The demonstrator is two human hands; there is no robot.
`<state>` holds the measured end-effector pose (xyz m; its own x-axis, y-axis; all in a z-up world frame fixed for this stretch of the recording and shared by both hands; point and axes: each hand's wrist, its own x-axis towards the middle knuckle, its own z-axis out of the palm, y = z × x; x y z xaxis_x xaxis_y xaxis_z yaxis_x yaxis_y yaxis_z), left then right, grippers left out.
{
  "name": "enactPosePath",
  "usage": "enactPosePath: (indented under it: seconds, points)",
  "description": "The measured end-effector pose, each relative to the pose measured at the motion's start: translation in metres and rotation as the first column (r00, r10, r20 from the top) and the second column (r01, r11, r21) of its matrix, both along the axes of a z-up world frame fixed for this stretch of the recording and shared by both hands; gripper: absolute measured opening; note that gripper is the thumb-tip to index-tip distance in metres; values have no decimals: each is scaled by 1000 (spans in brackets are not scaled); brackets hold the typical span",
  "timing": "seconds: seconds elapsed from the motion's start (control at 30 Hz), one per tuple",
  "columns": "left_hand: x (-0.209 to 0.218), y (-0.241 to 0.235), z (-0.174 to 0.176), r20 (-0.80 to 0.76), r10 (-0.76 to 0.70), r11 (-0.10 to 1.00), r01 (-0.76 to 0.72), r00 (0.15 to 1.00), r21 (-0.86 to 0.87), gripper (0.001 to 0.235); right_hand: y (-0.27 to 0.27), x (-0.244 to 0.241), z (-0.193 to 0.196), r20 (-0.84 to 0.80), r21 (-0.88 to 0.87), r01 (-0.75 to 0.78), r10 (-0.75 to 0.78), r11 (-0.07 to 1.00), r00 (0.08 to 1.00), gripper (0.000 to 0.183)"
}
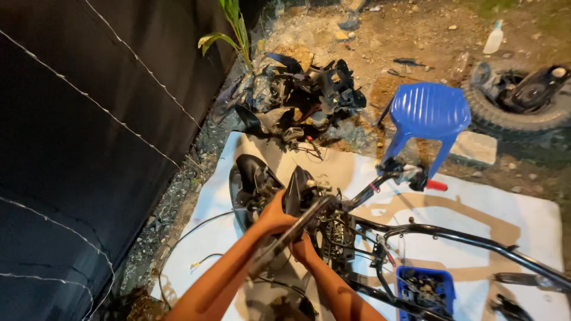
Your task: The person assembles motorcycle parts on a white sheet outdoors at night. They handle a black plastic cover and use a wrench to tighten bolts on the motorcycle frame, occasionally picking up small components from a blue tray.
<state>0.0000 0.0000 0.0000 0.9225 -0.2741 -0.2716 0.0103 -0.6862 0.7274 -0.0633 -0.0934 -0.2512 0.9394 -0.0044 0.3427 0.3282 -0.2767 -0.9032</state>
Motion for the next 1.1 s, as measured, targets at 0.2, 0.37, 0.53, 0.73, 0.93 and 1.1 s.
enactPosePath:
  seconds: [0.2,0.37,0.53,0.73,0.93,1.1]
  points:
    - [-4,-11,24,-36,179,983,-177,983,57,114,-37,-38,47,-764,261,267,30,928,645,30]
    - [-5,-26,64,-164,214,973,-196,963,120,110,-105,-142,89,-725,267,222,45,938,687,37]
    - [8,-42,79,-236,251,966,-229,939,119,108,-174,-291,22,-898,-19,264,-132,964,420,41]
    - [23,-58,82,-247,198,967,-148,949,207,101,-193,-339,-29,-871,-6,298,-151,954,467,38]
    - [38,-59,88,-162,131,973,-96,978,208,97,-176,-360,3,-890,-43,361,-200,931,410,35]
    - [78,-70,58,-327,407,912,-403,853,83,67,-161,-361,13,-894,-69,422,-244,904,376,34]
